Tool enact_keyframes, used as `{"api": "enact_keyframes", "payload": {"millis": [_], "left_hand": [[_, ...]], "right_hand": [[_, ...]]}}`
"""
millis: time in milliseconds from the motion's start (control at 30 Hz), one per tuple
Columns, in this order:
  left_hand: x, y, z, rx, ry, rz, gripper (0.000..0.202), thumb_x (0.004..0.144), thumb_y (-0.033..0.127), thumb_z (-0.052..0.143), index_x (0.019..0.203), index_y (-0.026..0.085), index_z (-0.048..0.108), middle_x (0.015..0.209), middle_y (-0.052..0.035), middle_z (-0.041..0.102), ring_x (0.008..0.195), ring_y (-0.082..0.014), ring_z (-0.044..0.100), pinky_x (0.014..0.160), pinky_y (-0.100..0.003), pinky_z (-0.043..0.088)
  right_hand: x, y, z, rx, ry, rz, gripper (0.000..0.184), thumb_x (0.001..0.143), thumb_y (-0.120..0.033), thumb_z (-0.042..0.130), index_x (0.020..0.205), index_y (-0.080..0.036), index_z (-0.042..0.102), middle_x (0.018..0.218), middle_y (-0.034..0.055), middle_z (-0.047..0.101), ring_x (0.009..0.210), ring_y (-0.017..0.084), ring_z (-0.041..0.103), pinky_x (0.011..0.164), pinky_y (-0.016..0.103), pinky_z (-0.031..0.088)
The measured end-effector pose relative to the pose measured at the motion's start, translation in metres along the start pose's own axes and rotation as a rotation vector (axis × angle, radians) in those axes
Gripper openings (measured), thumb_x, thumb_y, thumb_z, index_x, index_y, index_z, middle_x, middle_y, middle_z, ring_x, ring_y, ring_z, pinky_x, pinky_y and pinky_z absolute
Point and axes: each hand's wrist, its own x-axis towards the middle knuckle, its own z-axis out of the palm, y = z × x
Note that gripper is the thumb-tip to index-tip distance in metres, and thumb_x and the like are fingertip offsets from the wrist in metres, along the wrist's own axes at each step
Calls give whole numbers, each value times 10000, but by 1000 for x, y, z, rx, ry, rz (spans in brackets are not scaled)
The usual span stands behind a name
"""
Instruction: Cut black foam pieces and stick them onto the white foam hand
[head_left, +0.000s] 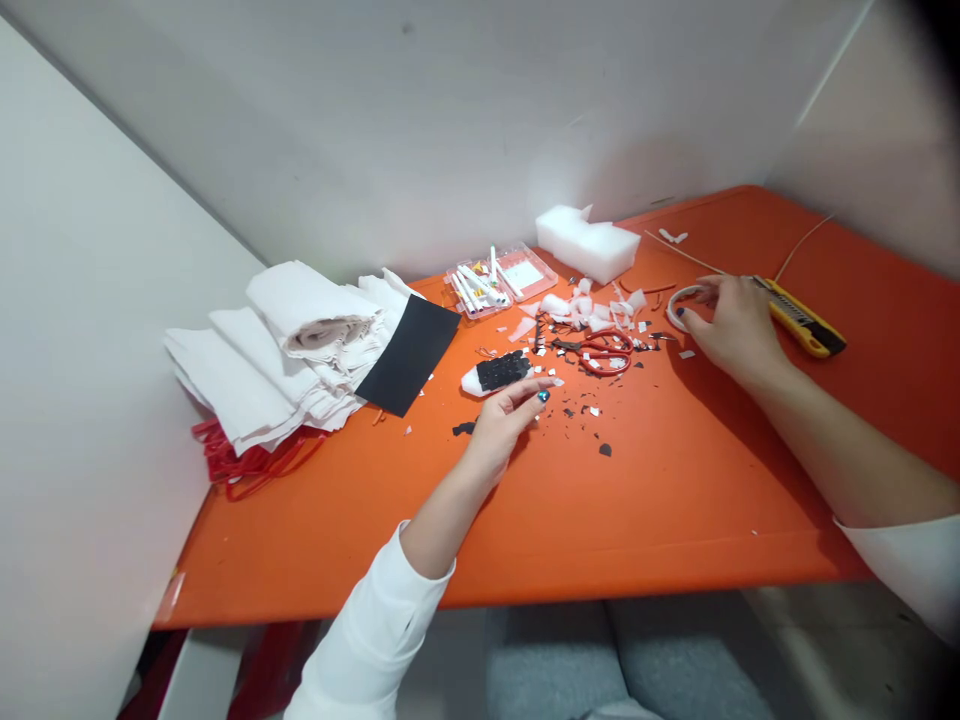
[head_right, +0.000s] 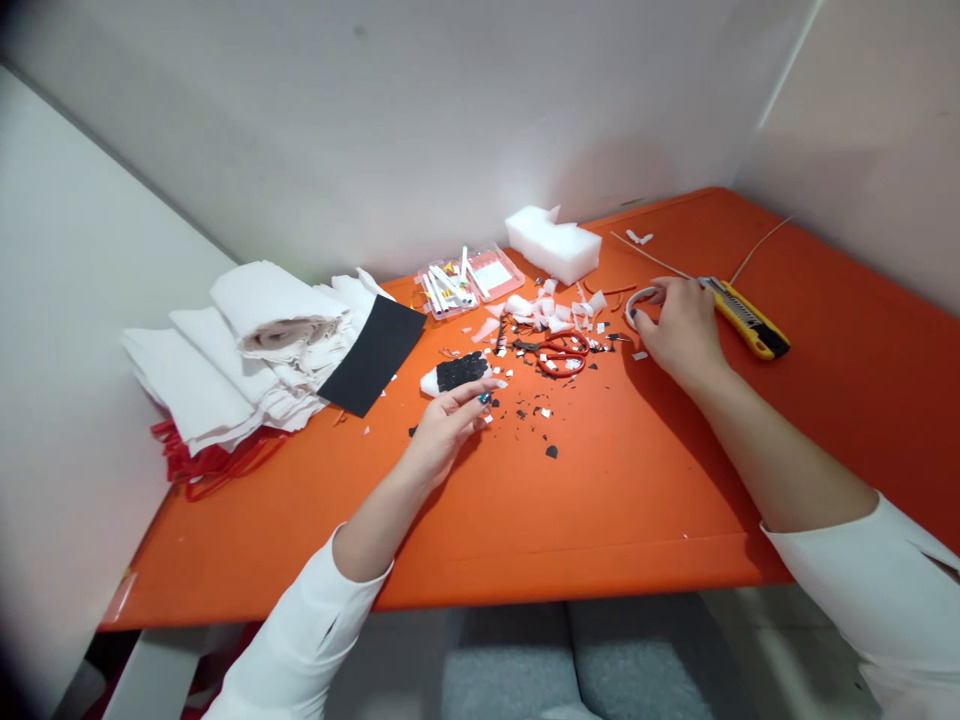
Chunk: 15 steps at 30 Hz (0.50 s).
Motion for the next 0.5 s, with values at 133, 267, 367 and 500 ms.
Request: {"api": "enact_keyframes", "payload": {"millis": [133, 267, 367, 500], "left_hand": [[-5, 5, 2, -40, -40, -20, 268, 762, 294, 635, 993, 205, 739, 1064, -82, 643, 752, -89, 524, 579, -167, 406], [-7, 6, 1, 6, -109, 1, 334, 763, 231, 564, 1057, 226, 722, 967, -59, 632, 737, -94, 526, 626, -192, 430], [-7, 4, -1, 74, -161, 16, 386, 771, 218, 526, 1119, 237, 693, 950, -51, 618, 713, -100, 523, 633, -214, 437], [-8, 3, -1, 130, -206, 27, 405, 786, 197, 495, 1145, 244, 676, 966, -57, 602, 733, -116, 519, 590, -210, 416]], "right_hand": [[-13, -40, 11, -35, 62, -42, 183, 874, -336, 508, 989, -226, 598, 995, 134, 614, 986, 311, 514, 926, 483, 319], [-36, -85, 30, 232, -280, -107, 222, 884, -394, 519, 918, -225, 659, 993, 90, 633, 983, 263, 563, 852, 393, 428], [-49, -101, 38, 315, -412, -116, 224, 871, -412, 556, 906, -231, 684, 964, 65, 639, 988, 243, 570, 901, 377, 414], [-53, -101, 39, 327, -428, -97, 225, 869, -417, 569, 898, -224, 680, 953, 60, 637, 985, 234, 563, 916, 376, 397]]}}
